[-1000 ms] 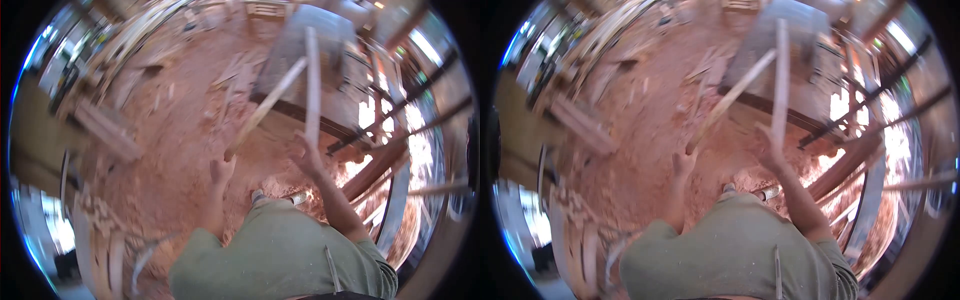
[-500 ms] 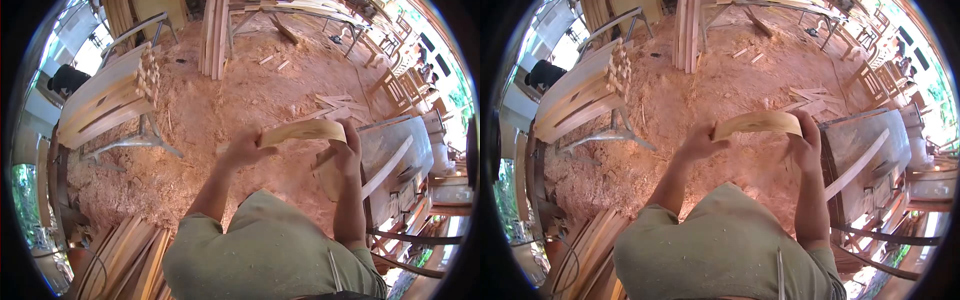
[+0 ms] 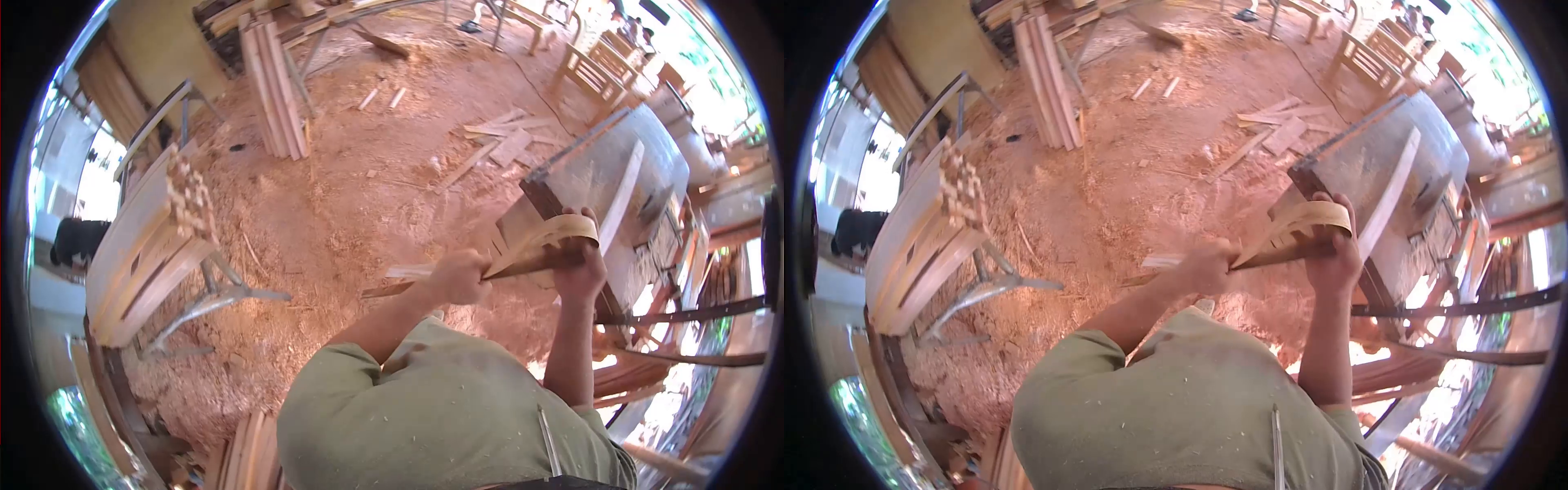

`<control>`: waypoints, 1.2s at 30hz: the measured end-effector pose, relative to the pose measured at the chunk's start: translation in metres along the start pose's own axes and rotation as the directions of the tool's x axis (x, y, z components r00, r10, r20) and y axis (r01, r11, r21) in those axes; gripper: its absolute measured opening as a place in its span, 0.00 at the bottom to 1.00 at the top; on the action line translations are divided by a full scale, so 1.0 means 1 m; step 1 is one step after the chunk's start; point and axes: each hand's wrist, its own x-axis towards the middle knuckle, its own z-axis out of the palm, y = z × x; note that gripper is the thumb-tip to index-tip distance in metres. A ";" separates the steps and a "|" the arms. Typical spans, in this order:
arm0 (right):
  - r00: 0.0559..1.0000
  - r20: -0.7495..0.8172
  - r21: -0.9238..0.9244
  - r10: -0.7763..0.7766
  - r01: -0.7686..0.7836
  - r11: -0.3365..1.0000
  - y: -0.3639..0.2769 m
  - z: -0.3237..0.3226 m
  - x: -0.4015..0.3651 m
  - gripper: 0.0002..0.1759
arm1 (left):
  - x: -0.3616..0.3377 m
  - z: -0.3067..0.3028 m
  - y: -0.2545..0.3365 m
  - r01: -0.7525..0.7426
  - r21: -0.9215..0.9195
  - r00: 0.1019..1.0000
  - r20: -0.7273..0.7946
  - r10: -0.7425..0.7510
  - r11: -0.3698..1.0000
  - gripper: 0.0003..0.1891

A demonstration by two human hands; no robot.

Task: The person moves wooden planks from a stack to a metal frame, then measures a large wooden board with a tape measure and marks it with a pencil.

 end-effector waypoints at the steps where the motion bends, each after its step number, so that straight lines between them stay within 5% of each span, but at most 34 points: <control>1: 0.999 0.046 -0.086 0.029 -0.025 0.996 -0.014 0.001 -0.014 0.52 | 0.002 0.008 0.002 -0.011 -0.003 0.999 0.038 0.012 1.000 0.11; 3: 0.998 0.062 -0.067 -0.021 0.025 0.997 -0.029 -0.023 -0.046 0.55 | 0.002 0.032 0.008 0.109 -0.306 0.912 0.408 0.027 0.946 0.12; 4: 0.991 0.121 -0.053 -0.064 0.070 0.996 -0.038 -0.035 -0.065 0.57 | 0.004 0.044 0.009 0.107 -0.307 0.885 0.463 0.051 0.946 0.12; 6: 0.991 -0.023 -0.012 -0.129 0.129 0.992 -0.049 -0.041 -0.100 0.54 | 0.007 0.068 0.009 0.433 -0.479 0.613 0.778 0.140 0.763 0.11; 8: 0.978 -0.107 -0.193 -0.177 0.154 0.969 -0.052 -0.068 -0.132 0.45 | 0.019 0.070 0.027 0.474 -0.325 0.446 0.890 0.095 0.818 0.14; 9: 0.945 -0.282 -0.400 -0.165 0.040 0.916 -0.058 -0.059 -0.140 0.42 | 0.027 0.072 0.037 0.478 -0.195 0.334 0.942 0.028 0.857 0.17; 10: 0.865 -0.444 -0.563 -0.235 -0.065 0.824 -0.061 -0.044 -0.143 0.39 | 0.033 0.076 0.044 0.436 -0.168 0.272 0.961 0.048 0.884 0.17; 12: 0.800 -0.466 -0.713 -0.379 -0.086 0.696 -0.059 -0.050 -0.155 0.36 | 0.037 0.080 0.054 0.441 -0.095 0.214 0.977 -0.002 0.892 0.15; 14: 0.806 -0.506 -0.644 -0.307 -0.117 0.756 -0.058 -0.075 -0.179 0.41 | 0.039 0.083 0.071 0.287 -0.018 0.220 0.974 -0.047 0.958 0.16; 16: 0.800 -0.525 -0.532 -0.290 -0.042 0.846 -0.063 -0.084 -0.193 0.43 | 0.039 0.090 0.083 0.179 -0.093 0.380 0.925 0.018 0.979 0.17; 19: 0.854 -0.401 -0.285 -0.331 0.227 0.931 -0.081 -0.089 -0.208 0.44 | 0.044 0.113 0.110 0.097 -0.070 0.356 0.934 0.031 0.993 0.18; 22: 0.832 -0.373 -0.406 -0.410 0.250 0.879 -0.103 -0.114 -0.237 0.43 | 0.055 0.133 0.146 0.102 -0.127 0.308 0.947 0.090 0.987 0.17; 25: 0.802 -0.395 -0.358 -0.447 0.314 0.879 -0.124 -0.125 -0.263 0.37 | 0.062 0.160 0.161 0.158 0.014 0.187 0.981 -0.043 0.987 0.17; 26: 0.793 -0.433 -0.308 -0.428 0.316 0.897 -0.132 -0.127 -0.272 0.35 | 0.061 0.165 0.173 0.070 0.012 0.236 0.971 -0.029 0.997 0.17; 28: 0.707 -0.495 -0.498 -0.505 0.246 0.832 -0.145 -0.138 -0.290 0.27 | 0.062 0.184 0.187 -0.062 0.006 0.224 0.975 0.008 0.998 0.18; 30: 0.675 -0.496 -0.624 -0.546 0.159 0.765 -0.160 -0.140 -0.310 0.25 | 0.063 0.202 0.188 -0.002 0.078 0.210 0.975 -0.076 0.997 0.18; 32: 0.566 -0.545 -0.609 -0.618 0.239 0.756 -0.161 -0.140 -0.326 0.21 | 0.059 0.220 0.202 -0.035 0.096 0.173 0.981 -0.088 0.995 0.17; 34: 0.340 -0.627 -0.571 -0.701 0.412 0.710 -0.155 -0.159 -0.342 0.13 | 0.062 0.246 0.202 0.066 0.021 0.164 0.986 -0.032 0.998 0.16; 36: 0.073 -0.708 -0.584 -0.702 0.498 0.641 -0.164 -0.164 -0.366 0.05 | 0.061 0.269 0.212 -0.064 -0.029 0.141 0.989 0.038 0.998 0.15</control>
